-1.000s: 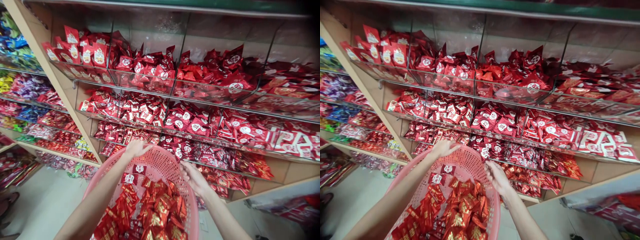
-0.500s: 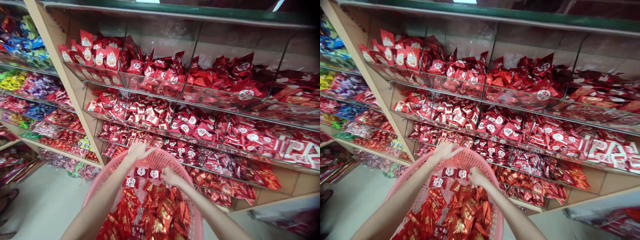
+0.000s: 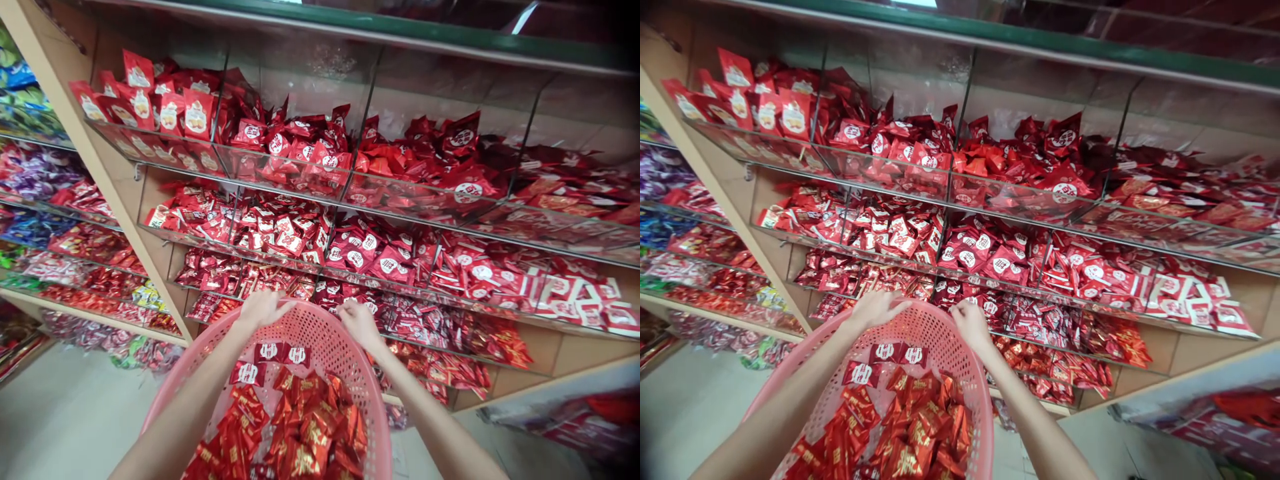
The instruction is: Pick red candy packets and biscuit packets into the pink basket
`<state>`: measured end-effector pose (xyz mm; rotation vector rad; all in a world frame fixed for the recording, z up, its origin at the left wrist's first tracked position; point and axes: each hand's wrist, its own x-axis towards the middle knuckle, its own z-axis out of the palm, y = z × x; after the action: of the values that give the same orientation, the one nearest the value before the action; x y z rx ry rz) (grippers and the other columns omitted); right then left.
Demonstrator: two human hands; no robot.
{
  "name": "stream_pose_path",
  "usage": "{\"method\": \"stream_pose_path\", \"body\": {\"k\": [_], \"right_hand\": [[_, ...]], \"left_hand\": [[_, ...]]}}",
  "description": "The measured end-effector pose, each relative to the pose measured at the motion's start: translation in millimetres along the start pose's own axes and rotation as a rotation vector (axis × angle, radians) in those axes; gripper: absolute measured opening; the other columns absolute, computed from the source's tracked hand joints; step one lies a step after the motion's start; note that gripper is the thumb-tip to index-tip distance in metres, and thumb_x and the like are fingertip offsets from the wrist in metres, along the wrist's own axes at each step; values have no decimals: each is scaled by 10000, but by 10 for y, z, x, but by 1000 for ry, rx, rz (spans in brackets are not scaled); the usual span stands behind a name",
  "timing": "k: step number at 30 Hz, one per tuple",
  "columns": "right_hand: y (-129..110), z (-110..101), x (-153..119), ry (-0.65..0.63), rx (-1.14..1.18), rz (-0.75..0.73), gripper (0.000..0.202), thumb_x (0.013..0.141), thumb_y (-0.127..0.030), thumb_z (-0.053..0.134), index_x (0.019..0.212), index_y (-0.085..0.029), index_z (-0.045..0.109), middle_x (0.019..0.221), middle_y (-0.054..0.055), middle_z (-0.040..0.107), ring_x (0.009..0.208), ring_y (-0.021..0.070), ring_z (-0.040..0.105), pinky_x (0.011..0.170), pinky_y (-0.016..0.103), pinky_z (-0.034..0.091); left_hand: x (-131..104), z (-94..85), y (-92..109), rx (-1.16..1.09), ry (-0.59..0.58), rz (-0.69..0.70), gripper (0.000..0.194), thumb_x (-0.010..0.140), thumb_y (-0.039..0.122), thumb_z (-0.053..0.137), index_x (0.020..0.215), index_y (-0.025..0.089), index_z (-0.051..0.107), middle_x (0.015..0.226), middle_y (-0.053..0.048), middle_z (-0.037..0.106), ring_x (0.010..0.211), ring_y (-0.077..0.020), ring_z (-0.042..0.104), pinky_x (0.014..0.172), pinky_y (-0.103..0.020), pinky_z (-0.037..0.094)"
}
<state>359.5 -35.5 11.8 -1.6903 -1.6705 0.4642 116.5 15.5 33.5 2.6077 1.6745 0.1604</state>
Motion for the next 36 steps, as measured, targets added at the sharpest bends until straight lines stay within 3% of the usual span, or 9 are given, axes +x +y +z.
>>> {"method": "stream_pose_path", "body": {"k": [3,6,13,17,22,28,36], "right_hand": [[175,-54,248,182,-182,143,258,778,-369,493,590,-196,523,515,13,559,541,149,539,552,247,366],[279,50,439,237,-244,263,229,737,-384,574,609,-198,528,606,48,593,699,188,597,639,279,393],[346,173,557,260,-199,216,133,739,-274,597,674,-193,515,647,60,570,804,223,604,744,342,397],[359,84,438,266,-230,177,75,797,-269,525,800,-194,524,680,50,577,775,197,594,717,306,383],[396,-31,223,338,-259,139,171,869,-325,393,837,-193,496,781,57,581,633,142,538,607,249,336],[472,-167,-4,414,-33,47,241,872,-421,358,789,-218,457,630,-2,512,551,146,488,558,239,327],[393,-518,-600,251,29,3,205,870,-420,385,808,-232,436,536,-45,452,468,132,442,519,242,337]], "left_hand": [[8,-5,-6,-9,-10,-7,799,772,719,91,1125,198,585,852,-142,655,837,-288,610,721,-381,425],[19,-19,8,-15,-3,3,779,781,706,99,1099,195,593,831,-135,654,835,-274,607,731,-372,422],[22,-32,6,4,24,13,808,779,708,70,1079,176,600,788,-147,653,794,-292,614,705,-394,425],[8,-61,3,-3,1,-26,798,774,717,99,1099,180,593,800,-139,654,808,-279,614,719,-377,424],[27,-88,33,6,-5,-9,789,781,710,103,1111,185,591,823,-138,659,831,-285,614,730,-381,425],[81,-79,90,5,18,28,799,771,724,106,1111,193,596,834,-137,662,830,-289,617,718,-375,430],[87,-84,96,11,12,14,788,772,721,119,1123,196,590,865,-143,661,837,-282,613,727,-370,423]]}}
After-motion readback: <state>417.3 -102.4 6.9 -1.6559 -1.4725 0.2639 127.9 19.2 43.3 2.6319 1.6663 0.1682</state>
